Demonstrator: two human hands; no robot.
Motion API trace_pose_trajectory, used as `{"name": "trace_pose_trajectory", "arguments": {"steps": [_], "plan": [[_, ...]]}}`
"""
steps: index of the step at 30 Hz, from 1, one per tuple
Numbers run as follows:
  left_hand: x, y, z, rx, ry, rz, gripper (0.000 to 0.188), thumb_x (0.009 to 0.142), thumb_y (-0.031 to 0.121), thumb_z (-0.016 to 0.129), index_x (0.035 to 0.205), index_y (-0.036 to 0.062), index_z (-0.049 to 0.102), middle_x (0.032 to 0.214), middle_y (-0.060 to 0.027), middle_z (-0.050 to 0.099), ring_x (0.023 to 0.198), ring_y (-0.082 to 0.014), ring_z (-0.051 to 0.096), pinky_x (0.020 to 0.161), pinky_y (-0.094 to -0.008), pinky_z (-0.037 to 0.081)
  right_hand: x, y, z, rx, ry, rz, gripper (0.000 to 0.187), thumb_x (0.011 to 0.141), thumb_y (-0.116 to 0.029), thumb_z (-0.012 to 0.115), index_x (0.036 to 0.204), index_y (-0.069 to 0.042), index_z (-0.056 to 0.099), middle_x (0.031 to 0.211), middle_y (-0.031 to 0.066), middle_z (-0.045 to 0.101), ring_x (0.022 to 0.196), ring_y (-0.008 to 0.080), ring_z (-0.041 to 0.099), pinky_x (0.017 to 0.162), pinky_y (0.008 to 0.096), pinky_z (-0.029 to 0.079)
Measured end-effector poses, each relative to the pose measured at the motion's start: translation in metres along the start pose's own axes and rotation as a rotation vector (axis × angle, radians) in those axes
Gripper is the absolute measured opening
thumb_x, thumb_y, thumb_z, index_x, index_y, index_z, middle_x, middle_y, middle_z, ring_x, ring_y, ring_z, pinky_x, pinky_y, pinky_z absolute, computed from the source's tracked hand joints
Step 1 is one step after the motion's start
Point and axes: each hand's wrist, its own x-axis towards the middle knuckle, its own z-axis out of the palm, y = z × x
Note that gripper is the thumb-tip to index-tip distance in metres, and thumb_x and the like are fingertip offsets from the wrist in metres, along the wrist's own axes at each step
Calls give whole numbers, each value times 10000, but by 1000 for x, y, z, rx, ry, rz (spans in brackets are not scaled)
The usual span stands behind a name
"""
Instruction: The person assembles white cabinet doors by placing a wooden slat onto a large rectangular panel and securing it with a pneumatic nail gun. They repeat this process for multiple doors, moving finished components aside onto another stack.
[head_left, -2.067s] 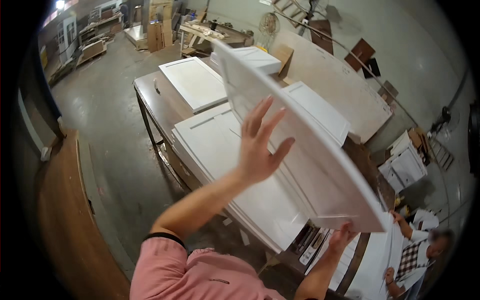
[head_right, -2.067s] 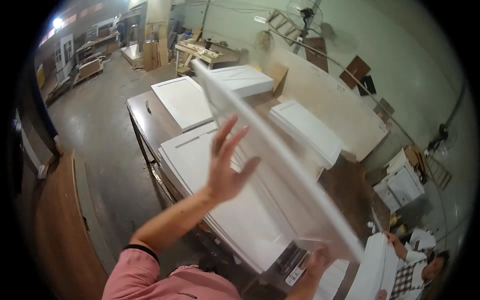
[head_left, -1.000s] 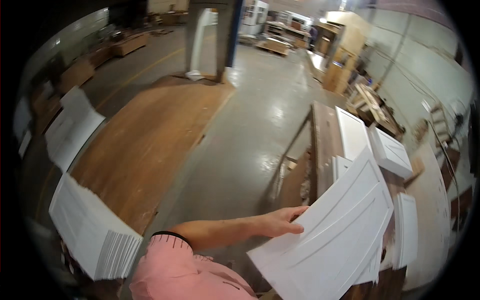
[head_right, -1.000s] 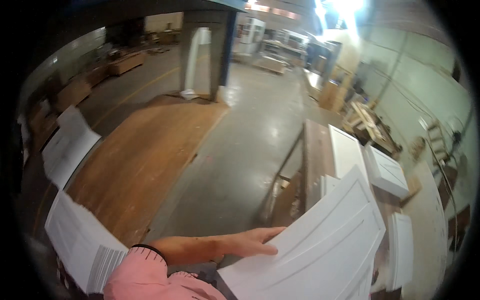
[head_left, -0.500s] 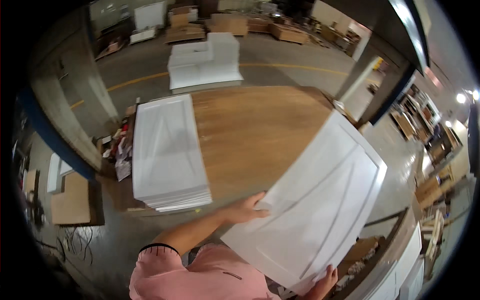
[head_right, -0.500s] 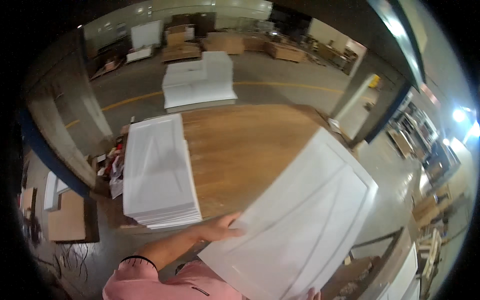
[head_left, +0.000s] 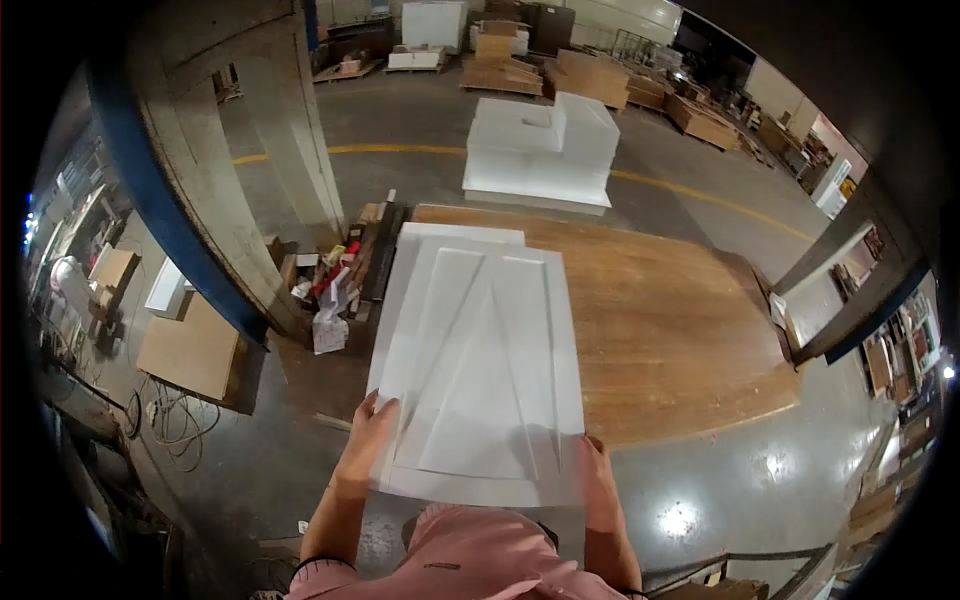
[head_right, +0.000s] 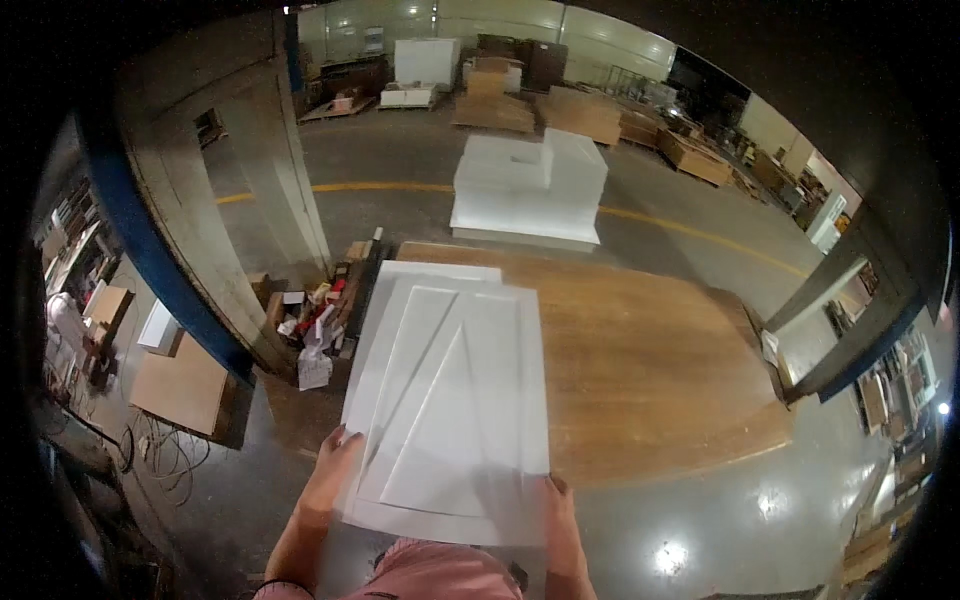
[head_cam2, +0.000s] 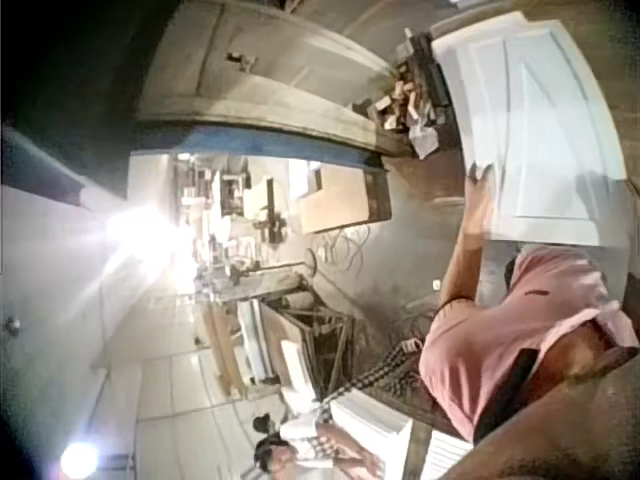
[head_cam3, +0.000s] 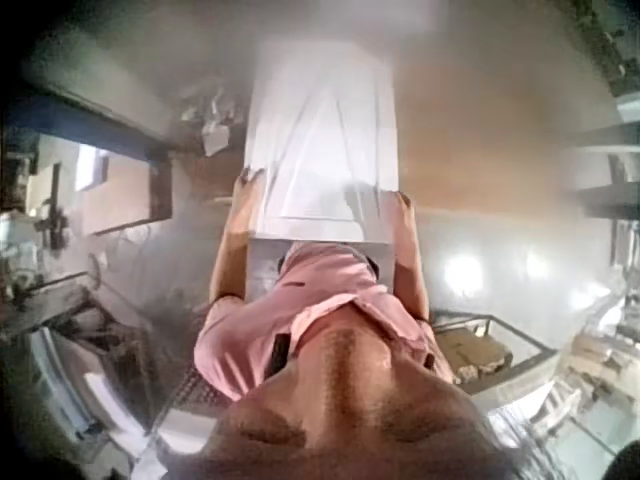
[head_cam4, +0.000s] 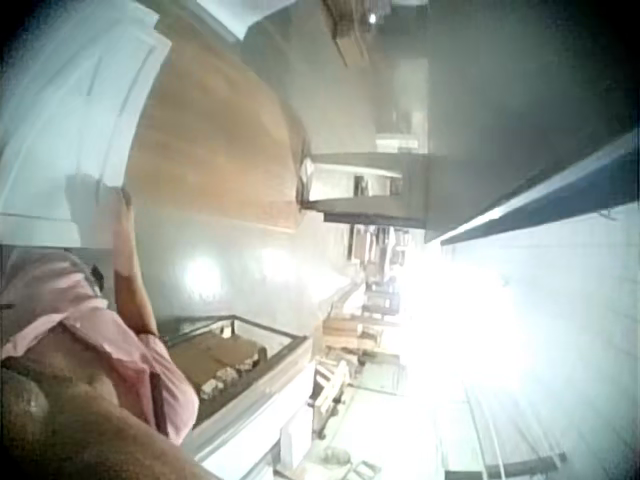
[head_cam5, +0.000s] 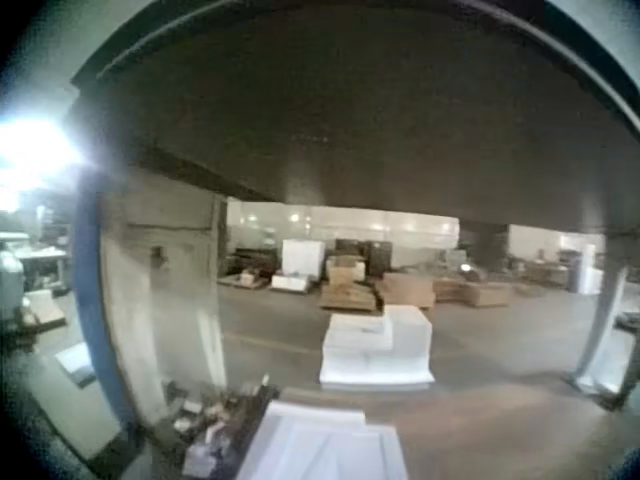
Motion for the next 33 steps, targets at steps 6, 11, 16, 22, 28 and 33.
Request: {"name": "trace_pose_trajectory", "arguments": {"steps": [6,11,16,22,28,33], "plan": [[54,-2,-42,-76,-11,-59,428,966,256,667,1304,-6,655,1123,-47,716,986,-130,644,846,-297,520,46,-54,75,-103,-43,189,479,922,-405,665,1214,-25,683,1175,91,665,1103,241,575,947,409,463],[106,30,-33,64,-68,-55,444,978,288,691,1326,15,650,1121,-25,708,967,-120,641,825,-289,519,102,-27,100,-58,-63,171,592,926,-441,683,1345,-25,644,1275,129,662,1187,247,571,1006,399,460],[181,-127,-112,1038,149,308,729,899,312,782,1499,20,487,1243,-137,696,1086,-227,676,903,-325,536,132,33,120,-533,-49,-113,593,922,-396,711,1350,4,620,1193,176,721,1052,303,696,917,436,551],[119,-181,-111,570,-256,417,1160,800,271,870,1641,-7,120,1534,-328,411,1358,-443,508,1055,-514,482,112,178,107,-556,-51,-205,786,872,-425,775,1513,-75,485,1221,201,718,1037,345,720,897,453,574],[56,-125,-60,1198,-196,268,1243,748,249,891,1679,151,74,1517,-345,434,1323,-507,519,1038,-537,495,67,135,99,-547,44,-83,849,875,-406,778,1563,-75,406,1291,218,679,1112,366,684,936,460,557],[71,-127,-88,1319,-206,353,1247,752,302,891,1682,278,61,1164,-224,735,1068,-412,717,933,-468,567,66,119,80,-469,-151,-330,741,924,-388,740,1509,-22,472,1326,202,678,1157,325,673,969,449,533]]}}
